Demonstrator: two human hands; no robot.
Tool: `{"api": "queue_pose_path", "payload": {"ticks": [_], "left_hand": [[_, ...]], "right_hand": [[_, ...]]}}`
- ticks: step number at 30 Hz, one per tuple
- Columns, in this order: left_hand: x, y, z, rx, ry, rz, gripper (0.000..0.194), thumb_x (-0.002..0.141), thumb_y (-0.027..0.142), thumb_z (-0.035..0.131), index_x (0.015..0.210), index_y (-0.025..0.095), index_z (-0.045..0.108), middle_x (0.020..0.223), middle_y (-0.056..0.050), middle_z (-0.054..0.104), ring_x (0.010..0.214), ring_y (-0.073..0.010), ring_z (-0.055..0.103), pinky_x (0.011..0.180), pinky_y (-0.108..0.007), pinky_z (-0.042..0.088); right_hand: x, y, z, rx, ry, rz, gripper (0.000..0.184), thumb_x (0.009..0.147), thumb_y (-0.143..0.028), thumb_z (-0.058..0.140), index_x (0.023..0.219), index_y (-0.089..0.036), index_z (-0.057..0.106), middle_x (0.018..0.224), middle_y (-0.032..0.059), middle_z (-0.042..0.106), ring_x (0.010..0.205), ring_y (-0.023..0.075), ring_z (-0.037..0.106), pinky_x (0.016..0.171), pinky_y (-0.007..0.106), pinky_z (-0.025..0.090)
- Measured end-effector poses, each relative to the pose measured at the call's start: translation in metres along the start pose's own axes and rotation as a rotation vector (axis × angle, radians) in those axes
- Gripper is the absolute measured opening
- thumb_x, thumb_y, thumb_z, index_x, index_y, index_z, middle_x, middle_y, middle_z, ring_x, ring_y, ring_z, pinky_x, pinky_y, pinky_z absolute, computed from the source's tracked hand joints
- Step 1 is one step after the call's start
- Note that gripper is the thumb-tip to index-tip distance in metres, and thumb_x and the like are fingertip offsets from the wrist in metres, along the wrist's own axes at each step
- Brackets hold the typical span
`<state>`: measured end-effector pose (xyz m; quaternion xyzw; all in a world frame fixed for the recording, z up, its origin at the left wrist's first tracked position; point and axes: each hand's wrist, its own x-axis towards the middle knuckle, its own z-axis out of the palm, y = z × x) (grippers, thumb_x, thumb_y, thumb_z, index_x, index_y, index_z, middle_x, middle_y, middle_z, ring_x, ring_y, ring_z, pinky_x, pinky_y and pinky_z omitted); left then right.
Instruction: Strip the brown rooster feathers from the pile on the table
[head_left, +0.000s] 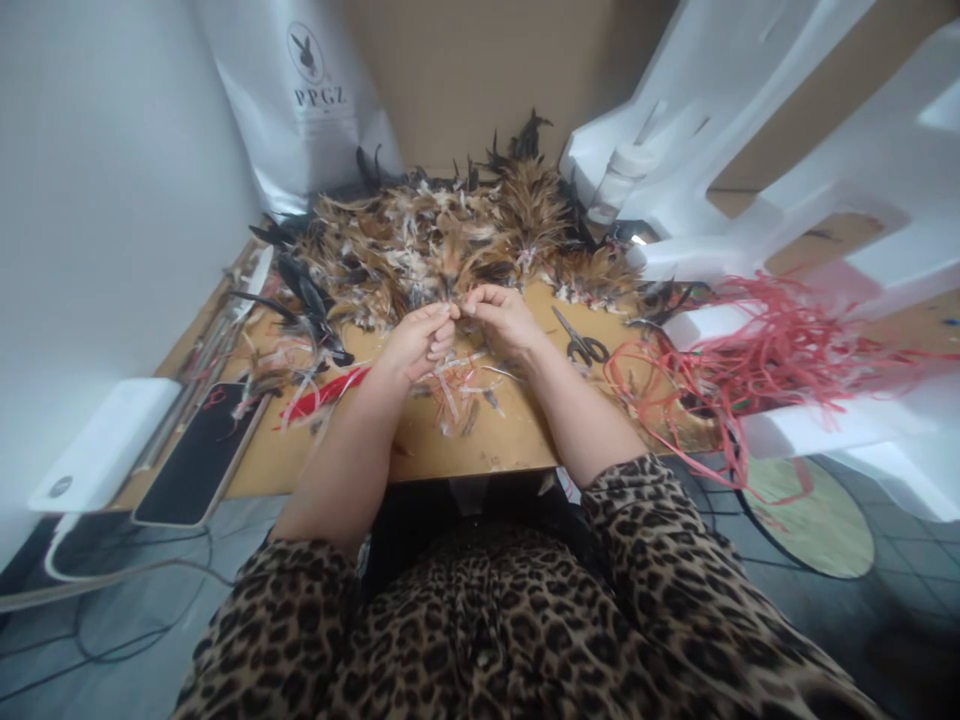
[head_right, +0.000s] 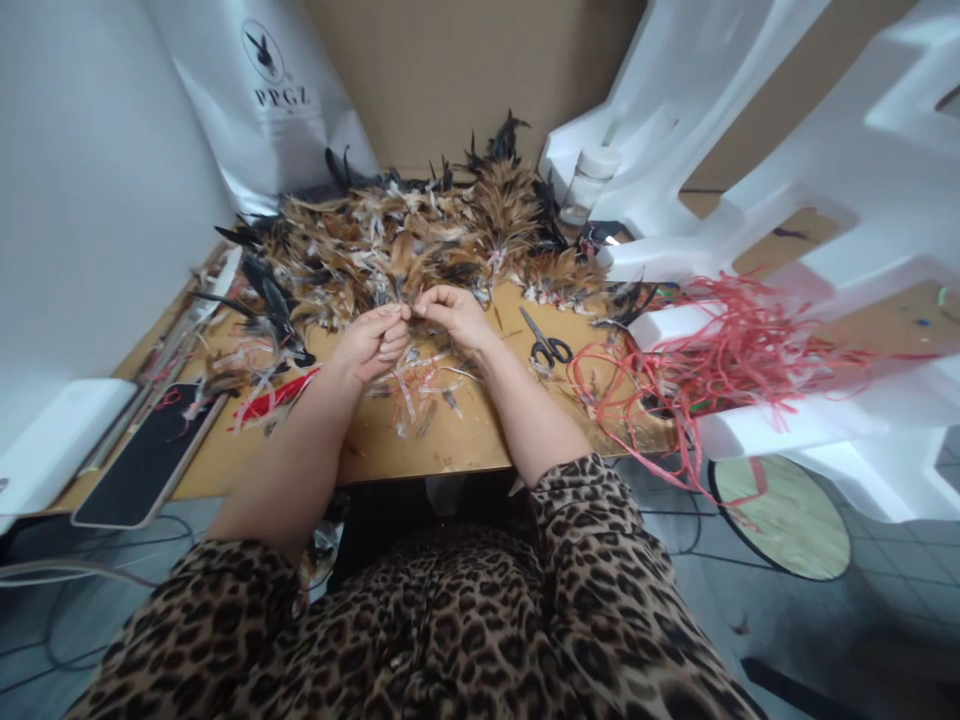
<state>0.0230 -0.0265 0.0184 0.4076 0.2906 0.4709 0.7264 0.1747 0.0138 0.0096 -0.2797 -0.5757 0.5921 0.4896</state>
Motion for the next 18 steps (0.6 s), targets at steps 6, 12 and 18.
{"api": "queue_pose_path", "payload": {"ticks": [6,12,18], "left_hand": [[0.005,-0.004,-0.001,-0.067,0.091,-0.104,0.009,0.079,0.021,0.056,0.077,0.016,0.050,0.046,0.008,0.034,0.033,-0.0020,0.028,0.034,-0.013,0.016],[0.007,-0.006,-0.003,-0.084,0.145,-0.165,0.009,0.076,0.019,0.059,0.077,0.013,0.053,0.054,0.004,0.045,0.041,-0.0036,0.042,0.036,-0.013,0.026],[0.007,-0.007,-0.004,-0.075,0.133,-0.150,0.008,0.076,0.019,0.059,0.076,0.012,0.056,0.054,0.003,0.047,0.040,-0.0034,0.043,0.037,-0.013,0.029]], "right_hand": [[-0.002,-0.007,0.004,-0.214,0.032,-0.106,0.020,0.068,-0.032,0.067,0.070,-0.015,0.059,0.069,0.0003,0.061,0.066,0.0098,0.054,0.069,0.024,0.044],[-0.002,-0.004,0.010,-0.190,0.074,-0.112,0.025,0.067,-0.036,0.069,0.070,-0.016,0.054,0.076,0.0006,0.062,0.066,0.0085,0.055,0.065,0.022,0.046],[0.003,0.006,0.003,0.069,0.074,0.012,0.032,0.064,-0.039,0.072,0.073,-0.017,0.050,0.069,-0.0015,0.063,0.056,0.0067,0.056,0.050,0.017,0.042]]}}
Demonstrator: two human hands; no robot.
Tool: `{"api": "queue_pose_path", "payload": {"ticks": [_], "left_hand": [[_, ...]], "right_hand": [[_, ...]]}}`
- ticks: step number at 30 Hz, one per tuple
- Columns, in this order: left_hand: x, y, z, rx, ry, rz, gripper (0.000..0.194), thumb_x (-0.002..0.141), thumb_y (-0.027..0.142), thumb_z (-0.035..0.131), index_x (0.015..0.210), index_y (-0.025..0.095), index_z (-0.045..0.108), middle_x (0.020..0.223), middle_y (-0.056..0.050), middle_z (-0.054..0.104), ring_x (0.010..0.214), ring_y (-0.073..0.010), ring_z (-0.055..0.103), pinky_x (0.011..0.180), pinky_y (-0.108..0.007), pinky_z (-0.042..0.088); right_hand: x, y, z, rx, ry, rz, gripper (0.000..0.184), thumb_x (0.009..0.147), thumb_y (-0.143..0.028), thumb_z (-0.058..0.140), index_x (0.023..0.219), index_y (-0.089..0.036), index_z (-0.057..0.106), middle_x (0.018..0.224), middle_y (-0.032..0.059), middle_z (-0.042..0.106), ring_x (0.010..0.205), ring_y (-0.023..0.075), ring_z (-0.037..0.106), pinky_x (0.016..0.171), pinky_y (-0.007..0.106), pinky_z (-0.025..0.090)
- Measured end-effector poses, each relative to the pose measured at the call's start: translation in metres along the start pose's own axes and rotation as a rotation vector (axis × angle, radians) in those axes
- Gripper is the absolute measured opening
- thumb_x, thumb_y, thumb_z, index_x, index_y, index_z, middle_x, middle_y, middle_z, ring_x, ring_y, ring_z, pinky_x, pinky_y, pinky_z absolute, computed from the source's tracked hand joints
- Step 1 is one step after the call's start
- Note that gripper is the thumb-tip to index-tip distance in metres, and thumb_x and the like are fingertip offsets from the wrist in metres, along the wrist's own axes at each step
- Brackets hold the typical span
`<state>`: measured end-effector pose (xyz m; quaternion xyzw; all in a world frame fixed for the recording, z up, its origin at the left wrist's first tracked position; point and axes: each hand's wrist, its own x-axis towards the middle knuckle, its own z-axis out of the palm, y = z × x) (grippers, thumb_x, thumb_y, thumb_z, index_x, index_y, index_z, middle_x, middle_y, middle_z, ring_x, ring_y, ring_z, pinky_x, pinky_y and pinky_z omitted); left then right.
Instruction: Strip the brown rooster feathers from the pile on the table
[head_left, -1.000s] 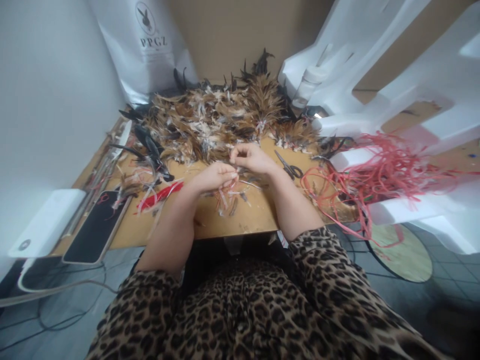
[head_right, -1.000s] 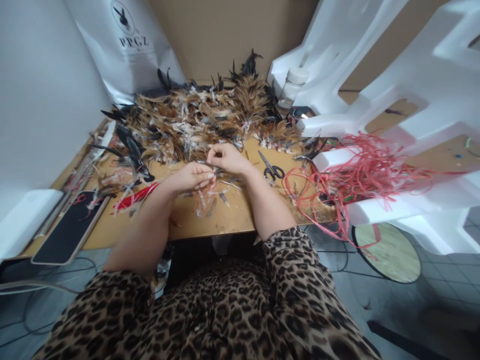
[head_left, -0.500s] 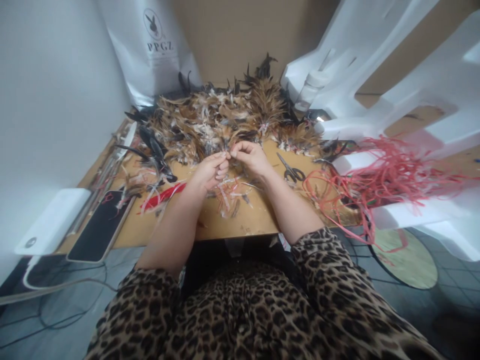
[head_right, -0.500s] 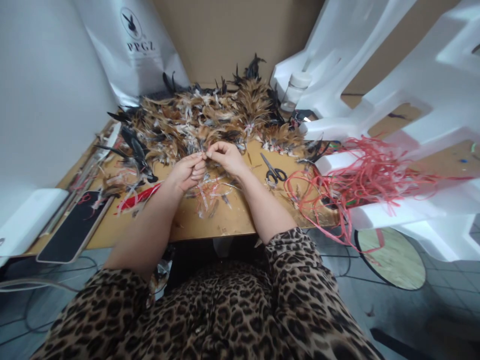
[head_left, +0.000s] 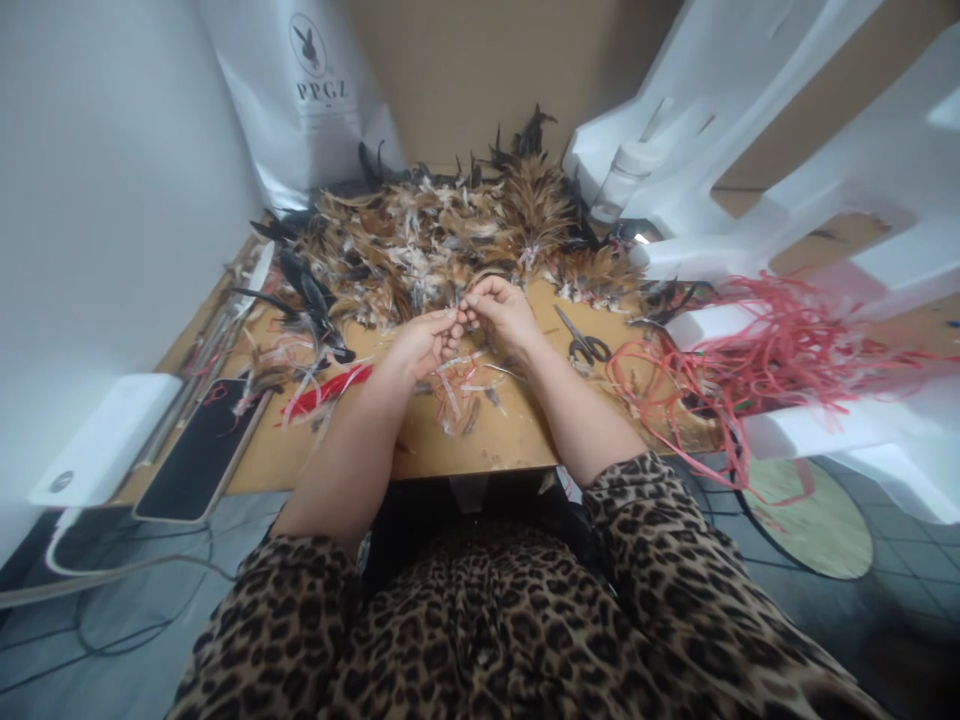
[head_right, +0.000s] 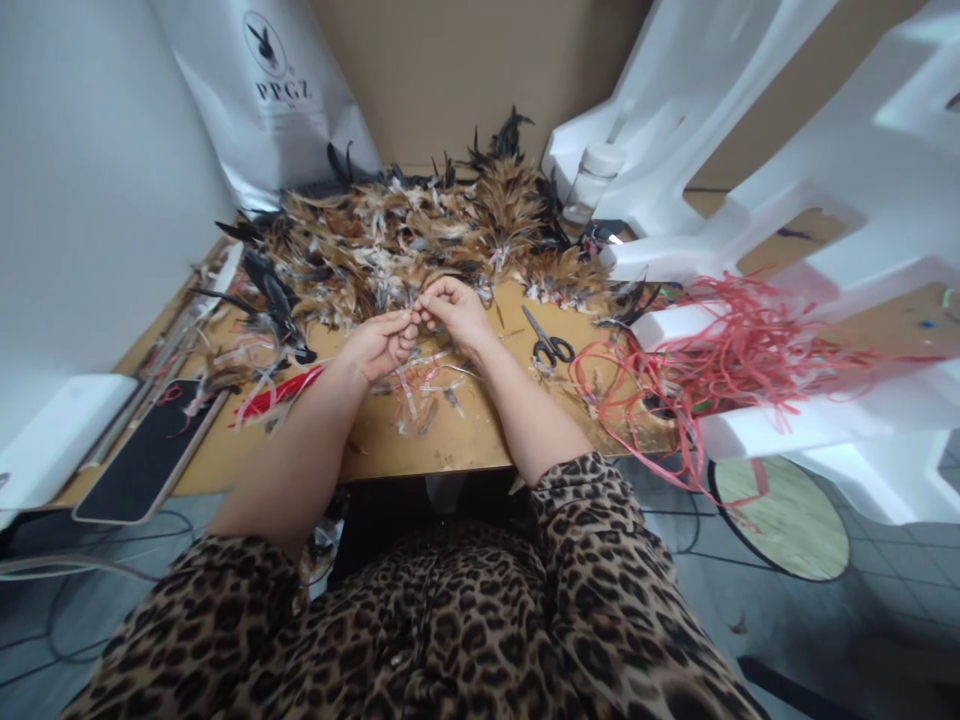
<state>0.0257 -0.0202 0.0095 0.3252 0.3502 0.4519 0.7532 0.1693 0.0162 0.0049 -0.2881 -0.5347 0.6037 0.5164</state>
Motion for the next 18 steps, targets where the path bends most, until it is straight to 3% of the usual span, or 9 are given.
{"api": "queue_pose_path", "payload": {"ticks": [18], "left_hand": [[0.007,-0.009,0.001,0.089,0.135,0.134,0.009,0.077,0.018,0.058,0.072,0.010,0.059,0.051,0.002,0.050,0.037,-0.0036,0.042,0.036,-0.015,0.030]], "right_hand": [[-0.005,-0.010,0.009,-0.083,-0.030,-0.005,0.033,0.064,-0.041,0.072,0.067,-0.015,0.051,0.057,-0.0029,0.059,0.047,0.0062,0.052,0.049,0.019,0.045]]}}
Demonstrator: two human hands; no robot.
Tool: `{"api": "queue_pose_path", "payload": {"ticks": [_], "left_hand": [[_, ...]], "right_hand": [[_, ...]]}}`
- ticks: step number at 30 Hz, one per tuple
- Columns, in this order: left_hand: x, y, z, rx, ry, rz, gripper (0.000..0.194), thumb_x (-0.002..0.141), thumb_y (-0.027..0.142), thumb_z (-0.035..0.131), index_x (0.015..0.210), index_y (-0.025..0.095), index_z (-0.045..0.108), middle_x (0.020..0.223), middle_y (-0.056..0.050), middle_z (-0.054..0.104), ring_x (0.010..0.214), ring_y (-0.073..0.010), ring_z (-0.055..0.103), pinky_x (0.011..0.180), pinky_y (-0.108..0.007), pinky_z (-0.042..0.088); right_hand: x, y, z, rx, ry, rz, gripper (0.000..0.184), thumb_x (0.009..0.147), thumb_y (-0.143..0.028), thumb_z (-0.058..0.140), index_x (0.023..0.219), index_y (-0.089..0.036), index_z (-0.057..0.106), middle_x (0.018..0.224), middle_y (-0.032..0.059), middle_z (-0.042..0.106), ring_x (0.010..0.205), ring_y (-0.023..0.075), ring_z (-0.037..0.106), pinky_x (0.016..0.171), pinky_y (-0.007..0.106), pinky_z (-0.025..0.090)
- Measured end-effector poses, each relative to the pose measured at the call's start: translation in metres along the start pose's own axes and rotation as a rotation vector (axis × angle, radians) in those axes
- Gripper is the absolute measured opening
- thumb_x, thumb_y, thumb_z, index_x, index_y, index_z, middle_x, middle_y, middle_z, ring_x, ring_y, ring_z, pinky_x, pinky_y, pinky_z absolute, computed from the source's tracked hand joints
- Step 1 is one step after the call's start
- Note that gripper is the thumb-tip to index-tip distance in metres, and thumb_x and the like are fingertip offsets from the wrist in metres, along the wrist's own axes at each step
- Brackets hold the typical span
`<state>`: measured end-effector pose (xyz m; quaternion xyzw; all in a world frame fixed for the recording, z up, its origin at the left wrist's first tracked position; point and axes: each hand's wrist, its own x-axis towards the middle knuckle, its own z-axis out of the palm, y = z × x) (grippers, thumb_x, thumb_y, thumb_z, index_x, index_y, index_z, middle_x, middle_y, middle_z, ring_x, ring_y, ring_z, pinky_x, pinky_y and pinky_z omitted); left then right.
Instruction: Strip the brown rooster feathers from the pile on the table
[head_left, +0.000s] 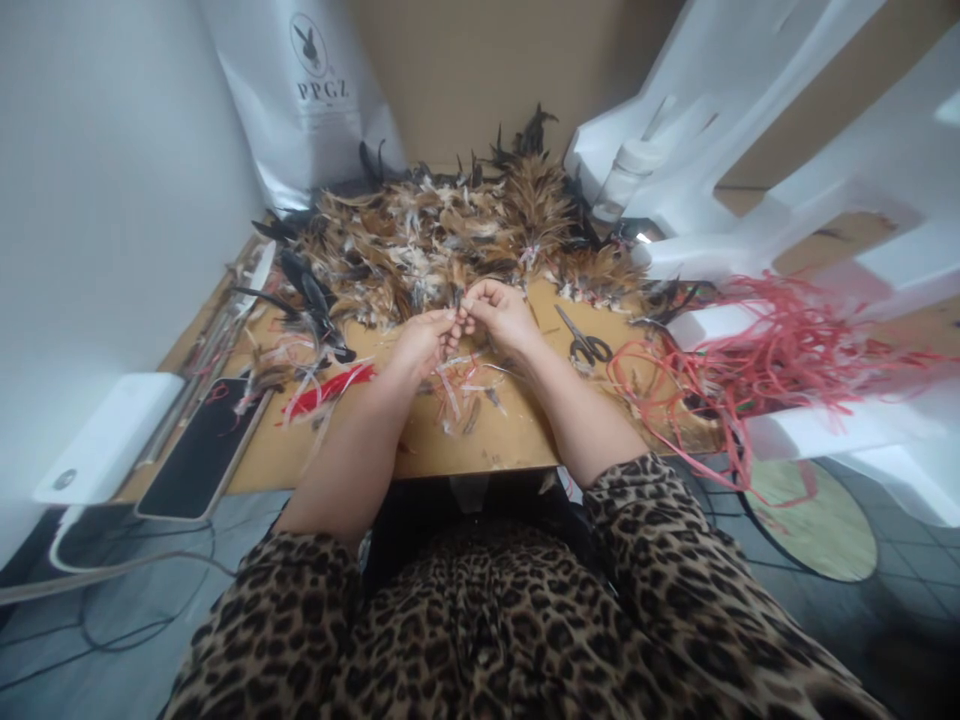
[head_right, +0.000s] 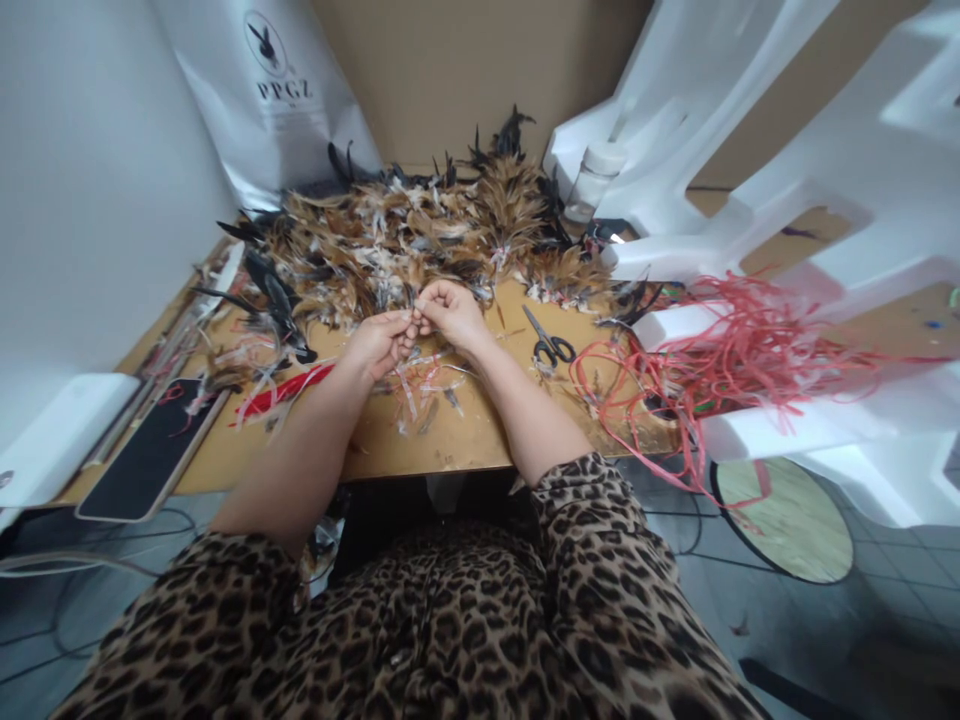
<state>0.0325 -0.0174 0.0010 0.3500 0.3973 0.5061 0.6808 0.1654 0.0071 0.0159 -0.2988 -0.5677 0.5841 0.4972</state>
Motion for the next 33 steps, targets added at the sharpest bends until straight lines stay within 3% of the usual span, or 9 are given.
{"api": "queue_pose_path", "payload": {"ticks": [9,18,23,27,30,33], "left_hand": [[0.001,0.002,-0.003,0.016,0.046,-0.016,0.010,0.077,0.018,0.058,0.071,0.010,0.059,0.050,0.002,0.050,0.036,-0.0039,0.043,0.036,-0.015,0.032],[0.000,0.010,-0.009,-0.059,0.032,-0.036,0.011,0.077,0.018,0.058,0.070,0.010,0.056,0.049,0.002,0.050,0.036,-0.0035,0.043,0.036,-0.013,0.031],[-0.002,0.009,-0.007,0.063,0.077,0.018,0.013,0.077,0.022,0.059,0.072,0.010,0.058,0.049,0.002,0.052,0.036,-0.0044,0.044,0.037,-0.015,0.033],[-0.003,0.011,-0.005,0.112,0.102,0.052,0.014,0.078,0.022,0.058,0.073,0.009,0.060,0.048,0.002,0.052,0.036,-0.0047,0.044,0.037,-0.015,0.033],[-0.004,0.012,-0.005,0.134,0.110,0.071,0.015,0.077,0.023,0.060,0.072,0.010,0.060,0.048,0.002,0.052,0.036,-0.0042,0.044,0.036,-0.014,0.032],[-0.004,0.012,-0.004,0.157,0.121,0.083,0.015,0.076,0.024,0.061,0.071,0.010,0.060,0.048,0.002,0.052,0.036,-0.0040,0.043,0.036,-0.015,0.032]], "right_hand": [[0.000,0.004,0.000,0.006,0.032,0.023,0.032,0.063,-0.039,0.072,0.069,-0.015,0.051,0.059,-0.0026,0.059,0.050,0.0061,0.054,0.051,0.019,0.046],[-0.002,0.002,-0.003,-0.156,-0.148,0.025,0.026,0.067,-0.032,0.069,0.083,-0.014,0.058,0.067,-0.0011,0.062,0.056,0.0070,0.055,0.054,0.019,0.047],[0.000,0.004,-0.004,-0.224,-0.020,0.013,0.019,0.069,-0.027,0.064,0.081,-0.014,0.057,0.069,-0.0008,0.062,0.052,0.0066,0.053,0.051,0.020,0.046],[0.000,0.003,-0.006,-0.271,0.040,0.100,0.019,0.068,-0.026,0.063,0.081,-0.013,0.058,0.066,-0.0013,0.060,0.050,0.0062,0.050,0.050,0.020,0.046],[-0.002,0.002,-0.008,-0.384,-0.043,0.185,0.023,0.066,-0.029,0.064,0.081,-0.012,0.062,0.060,-0.0023,0.057,0.048,0.0057,0.046,0.049,0.020,0.041],[-0.003,0.000,-0.009,-0.542,-0.095,0.166,0.024,0.067,-0.032,0.063,0.074,-0.010,0.065,0.056,-0.0024,0.054,0.048,0.0056,0.042,0.049,0.019,0.035]]}}
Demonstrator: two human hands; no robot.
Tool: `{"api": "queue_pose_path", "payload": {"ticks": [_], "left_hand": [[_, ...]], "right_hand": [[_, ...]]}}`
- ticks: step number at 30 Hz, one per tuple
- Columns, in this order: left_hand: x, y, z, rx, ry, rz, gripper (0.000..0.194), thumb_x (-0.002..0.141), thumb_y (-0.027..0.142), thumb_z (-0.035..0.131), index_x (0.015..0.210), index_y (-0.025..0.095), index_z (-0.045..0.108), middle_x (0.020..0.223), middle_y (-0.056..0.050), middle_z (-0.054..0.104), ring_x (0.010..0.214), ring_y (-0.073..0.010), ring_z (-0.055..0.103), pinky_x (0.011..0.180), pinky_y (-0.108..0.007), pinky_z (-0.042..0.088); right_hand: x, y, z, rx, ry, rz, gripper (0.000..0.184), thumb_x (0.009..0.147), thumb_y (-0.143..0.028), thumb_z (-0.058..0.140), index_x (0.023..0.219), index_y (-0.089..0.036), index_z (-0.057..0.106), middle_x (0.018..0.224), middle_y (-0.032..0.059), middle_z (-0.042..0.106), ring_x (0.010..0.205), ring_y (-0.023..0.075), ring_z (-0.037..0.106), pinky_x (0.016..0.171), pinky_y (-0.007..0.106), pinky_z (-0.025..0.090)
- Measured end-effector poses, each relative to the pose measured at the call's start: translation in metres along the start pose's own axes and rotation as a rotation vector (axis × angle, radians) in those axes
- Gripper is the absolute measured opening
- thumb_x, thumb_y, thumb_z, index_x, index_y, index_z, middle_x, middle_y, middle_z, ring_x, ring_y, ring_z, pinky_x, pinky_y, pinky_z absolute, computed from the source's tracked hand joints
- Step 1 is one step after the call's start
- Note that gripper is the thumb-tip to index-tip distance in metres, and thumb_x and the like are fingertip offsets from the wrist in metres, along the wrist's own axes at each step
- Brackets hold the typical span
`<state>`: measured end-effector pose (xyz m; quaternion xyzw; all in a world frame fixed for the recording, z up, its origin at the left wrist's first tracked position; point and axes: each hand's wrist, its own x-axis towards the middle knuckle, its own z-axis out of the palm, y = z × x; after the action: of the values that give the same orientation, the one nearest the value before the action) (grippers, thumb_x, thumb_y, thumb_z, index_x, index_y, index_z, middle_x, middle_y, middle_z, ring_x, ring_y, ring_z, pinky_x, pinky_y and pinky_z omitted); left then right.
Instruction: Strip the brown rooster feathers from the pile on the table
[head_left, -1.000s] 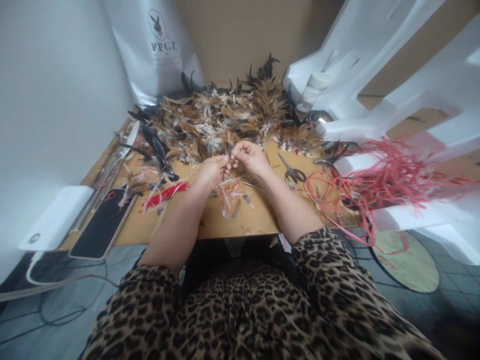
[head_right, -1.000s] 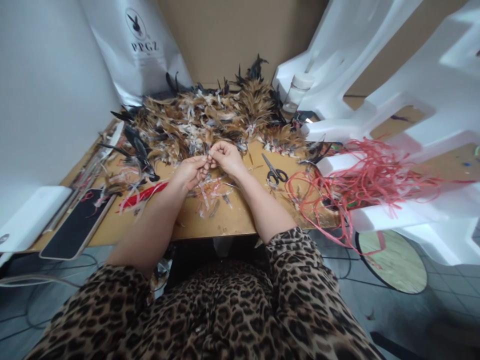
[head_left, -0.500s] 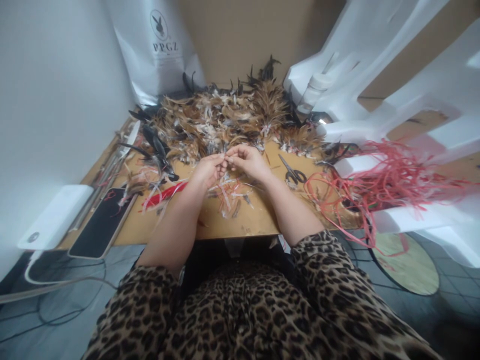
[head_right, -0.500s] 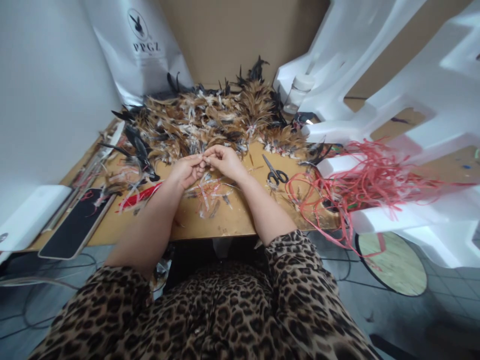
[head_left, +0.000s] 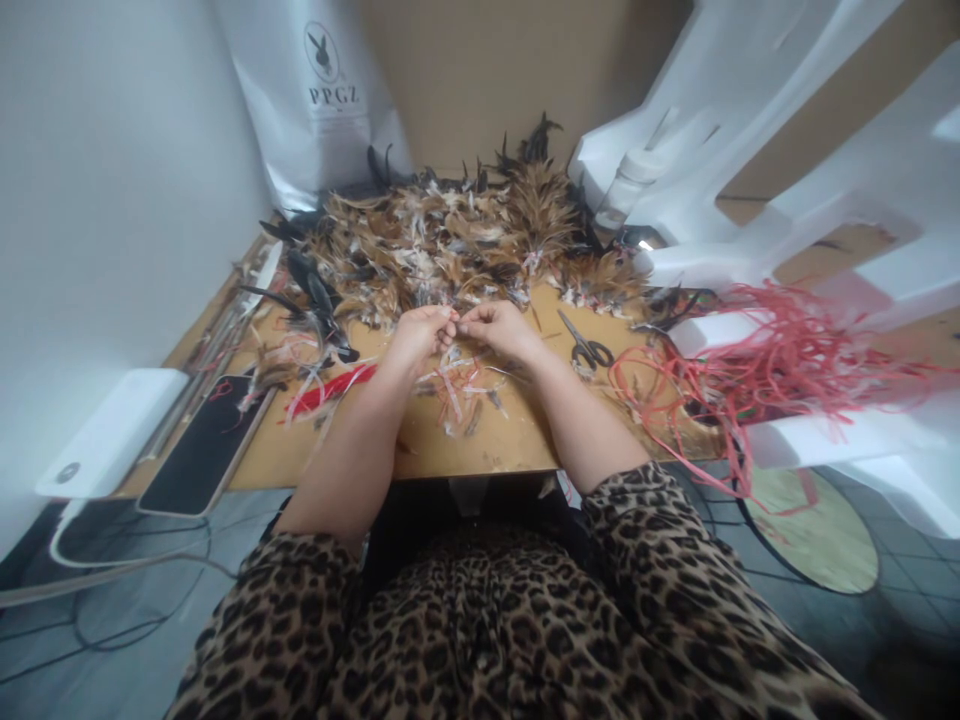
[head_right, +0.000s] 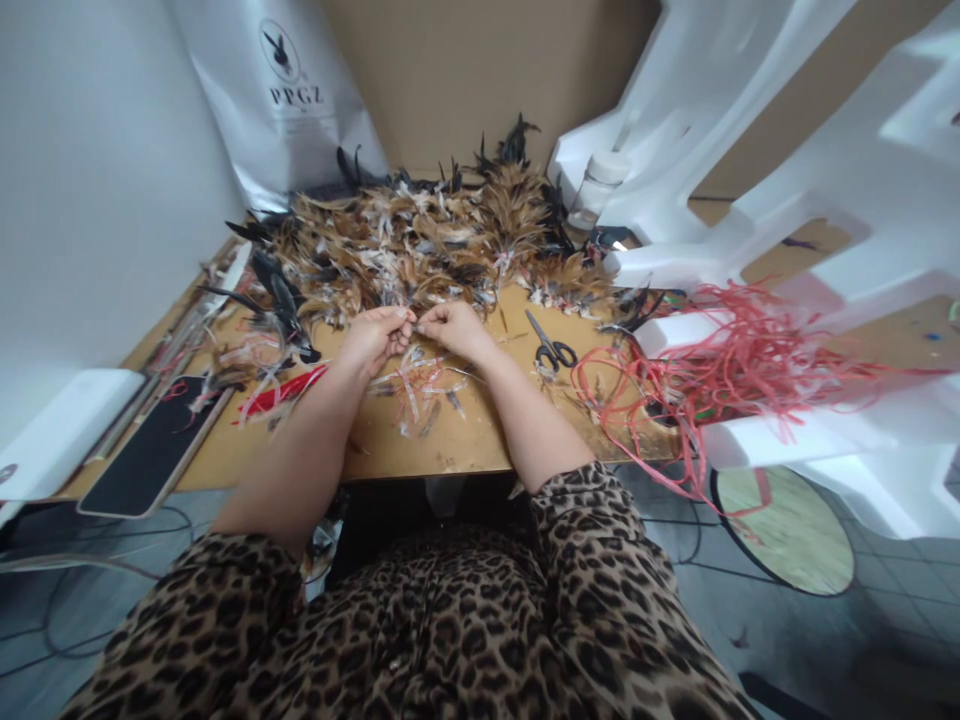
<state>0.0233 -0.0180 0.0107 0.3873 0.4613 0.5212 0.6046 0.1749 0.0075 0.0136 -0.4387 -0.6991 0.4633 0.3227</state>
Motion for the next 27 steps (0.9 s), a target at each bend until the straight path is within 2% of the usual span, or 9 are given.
{"api": "queue_pose_path", "payload": {"ticks": [8,11,16,18,21,24,27], "left_hand": [[0.002,-0.003,-0.002,0.051,0.018,0.023,0.014,0.077,0.022,0.058,0.071,0.010,0.060,0.048,0.002,0.052,0.035,-0.0048,0.044,0.035,-0.015,0.031],[0.001,-0.003,-0.002,0.059,0.013,0.025,0.013,0.076,0.022,0.058,0.071,0.010,0.060,0.048,0.002,0.052,0.036,-0.0047,0.043,0.036,-0.015,0.031],[0.001,0.000,-0.005,-0.066,-0.071,0.004,0.011,0.075,0.021,0.059,0.074,0.010,0.059,0.050,0.002,0.051,0.038,-0.0049,0.044,0.038,-0.015,0.032],[0.000,0.002,-0.006,-0.142,-0.148,-0.016,0.010,0.074,0.021,0.060,0.076,0.011,0.059,0.051,0.003,0.050,0.040,-0.0047,0.044,0.038,-0.015,0.031],[-0.004,0.006,-0.006,-0.221,-0.250,-0.051,0.010,0.073,0.019,0.062,0.076,0.011,0.058,0.050,0.003,0.047,0.041,-0.0044,0.042,0.039,-0.014,0.029],[-0.007,0.009,-0.004,-0.268,-0.332,-0.063,0.009,0.073,0.018,0.062,0.075,0.011,0.057,0.050,0.003,0.046,0.041,-0.0049,0.040,0.039,-0.015,0.028],[-0.011,0.013,-0.001,-0.291,-0.363,-0.074,0.009,0.074,0.019,0.061,0.072,0.011,0.056,0.049,0.003,0.044,0.041,-0.0047,0.038,0.038,-0.015,0.026]], "right_hand": [[-0.001,-0.003,-0.007,-0.160,0.116,-0.247,0.021,0.070,-0.031,0.058,0.069,-0.011,0.065,0.065,0.0006,0.058,0.062,0.0098,0.048,0.063,0.024,0.038],[0.002,-0.001,-0.007,-0.182,0.157,-0.226,0.018,0.070,-0.029,0.058,0.069,-0.012,0.064,0.066,0.0010,0.060,0.062,0.0102,0.049,0.064,0.024,0.039],[0.005,0.003,-0.005,-0.016,0.228,-0.159,0.018,0.068,-0.027,0.060,0.078,-0.013,0.064,0.074,0.0017,0.064,0.065,0.0105,0.054,0.066,0.025,0.043],[0.006,0.004,-0.004,0.103,0.202,-0.104,0.024,0.067,-0.027,0.062,0.087,-0.013,0.063,0.079,0.0017,0.065,0.062,0.0088,0.053,0.062,0.023,0.044],[0.006,0.006,-0.001,0.300,0.082,-0.023,0.039,0.065,-0.025,0.063,0.102,-0.015,0.057,0.096,0.0033,0.065,0.054,0.0050,0.050,0.049,0.019,0.040],[0.006,0.008,0.005,0.453,-0.016,-0.025,0.048,0.062,-0.019,0.063,0.109,-0.018,0.050,0.113,0.0052,0.060,0.053,0.0037,0.051,0.044,0.018,0.039],[0.007,0.009,0.012,0.559,-0.090,-0.041,0.047,0.060,-0.018,0.066,0.104,-0.017,0.050,0.102,0.0034,0.063,0.053,0.0043,0.052,0.048,0.019,0.043]]}}
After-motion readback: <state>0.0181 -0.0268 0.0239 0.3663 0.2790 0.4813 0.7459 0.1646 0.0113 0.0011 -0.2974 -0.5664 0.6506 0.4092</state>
